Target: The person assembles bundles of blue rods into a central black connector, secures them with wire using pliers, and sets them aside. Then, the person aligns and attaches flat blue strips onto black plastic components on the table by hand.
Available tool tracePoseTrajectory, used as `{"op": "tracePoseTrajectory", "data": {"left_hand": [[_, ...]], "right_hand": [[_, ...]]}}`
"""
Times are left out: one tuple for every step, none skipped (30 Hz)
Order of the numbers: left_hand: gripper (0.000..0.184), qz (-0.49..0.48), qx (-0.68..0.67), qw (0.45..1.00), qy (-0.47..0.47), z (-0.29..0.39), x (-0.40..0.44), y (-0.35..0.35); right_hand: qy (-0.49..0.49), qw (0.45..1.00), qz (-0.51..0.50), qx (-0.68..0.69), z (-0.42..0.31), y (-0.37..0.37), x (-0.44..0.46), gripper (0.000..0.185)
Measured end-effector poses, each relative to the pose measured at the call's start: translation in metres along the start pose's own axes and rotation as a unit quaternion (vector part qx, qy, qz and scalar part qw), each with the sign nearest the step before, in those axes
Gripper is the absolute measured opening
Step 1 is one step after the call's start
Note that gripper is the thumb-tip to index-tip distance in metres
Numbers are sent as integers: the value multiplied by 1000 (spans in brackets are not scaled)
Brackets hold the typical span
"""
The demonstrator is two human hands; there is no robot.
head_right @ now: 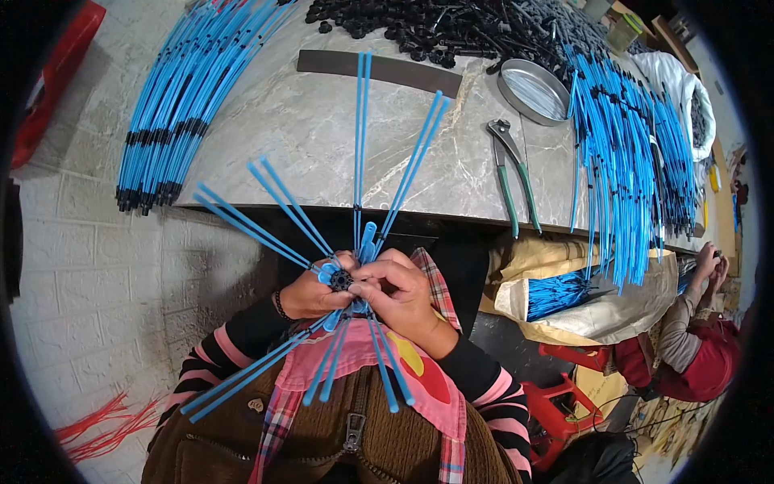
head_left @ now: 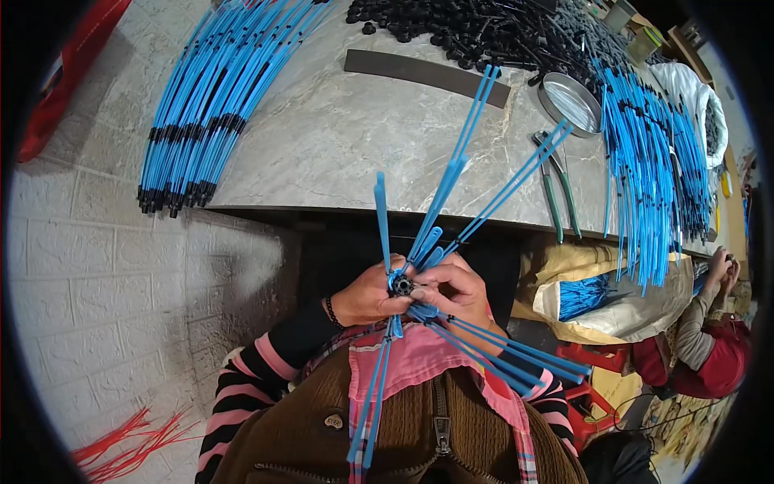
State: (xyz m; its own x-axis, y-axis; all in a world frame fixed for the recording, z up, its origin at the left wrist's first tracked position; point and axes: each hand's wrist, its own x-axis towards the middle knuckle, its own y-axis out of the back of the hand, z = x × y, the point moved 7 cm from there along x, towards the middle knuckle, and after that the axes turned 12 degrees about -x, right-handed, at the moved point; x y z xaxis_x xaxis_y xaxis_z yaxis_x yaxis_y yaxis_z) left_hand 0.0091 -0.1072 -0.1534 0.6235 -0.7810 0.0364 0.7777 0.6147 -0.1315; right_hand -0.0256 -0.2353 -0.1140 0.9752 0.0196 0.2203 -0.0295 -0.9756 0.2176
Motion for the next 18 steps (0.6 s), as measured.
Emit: {"op": "tracePoseTrajectory", "data": {"left_hand": [[20, 5, 4, 1000, 14, -1, -2, 1], [22, 10, 9, 1000, 28, -3, -4, 2], [24, 15, 13, 999, 42, -4, -5, 4], [24, 17, 14, 999, 41, -5, -5, 4], [21, 13, -12, 999, 42, -7, -4, 3], [19, 8, -38, 998, 43, -8, -3, 2], [19, 3, -65, 997, 45, -7, -3, 0], [19, 4, -66, 997, 45, -7, -3, 0], [20, -3, -35, 999, 21, -3, -2, 1], [20, -9, -3, 1000, -4, 3, 0, 1], [21, -16, 30, 999, -28, 9, 1, 0], [21, -14, 30, 999, -28, 10, 0, 0], [20, -11, 9, 1000, -2, 7, 0, 1], [19, -7, -12, 1000, 23, 4, 0, 1], [19, -3, -34, 998, 48, 1, 0, 1], [19, 0, -35, 998, 47, 0, 0, 1], [19, 7, -37, 999, 23, 1, 0, 2], [20, 14, -39, 999, 0, 2, 0, 4]], "right_hand": [[-5, 1000, -4, -4, 0, 0, 0, 22], [-10, 1000, -9, -7, 0, -1, 1, 20], [-14, 1000, -14, -10, 0, -2, 3, 19], [-13, 1000, -16, -10, -1, -2, 4, 19], [-31, 999, -20, 2, 1, -3, 5, 19], [-50, 998, -24, 15, 3, -3, 5, 19], [-69, 997, -27, 27, 5, -4, 5, 19], [-70, 997, -29, 26, 5, -4, 5, 19], [-62, 998, -25, 10, 4, -3, 8, 19], [-52, 998, -22, -6, 4, -2, 10, 20], [-43, 999, -18, -22, 2, -2, 12, 20], [-42, 999, -19, -21, 1, -3, 12, 20], [-35, 999, -22, -35, -2, -3, 12, 20], [-28, 998, -25, -49, -5, -3, 13, 21], [-21, 997, -28, -63, -8, -3, 14, 21], [-21, 997, -31, -64, -11, -2, 15, 21], [-25, 994, -54, -90, -14, -1, 17, 20], [-29, 990, -77, -115, -17, 0, 18, 19]]}}
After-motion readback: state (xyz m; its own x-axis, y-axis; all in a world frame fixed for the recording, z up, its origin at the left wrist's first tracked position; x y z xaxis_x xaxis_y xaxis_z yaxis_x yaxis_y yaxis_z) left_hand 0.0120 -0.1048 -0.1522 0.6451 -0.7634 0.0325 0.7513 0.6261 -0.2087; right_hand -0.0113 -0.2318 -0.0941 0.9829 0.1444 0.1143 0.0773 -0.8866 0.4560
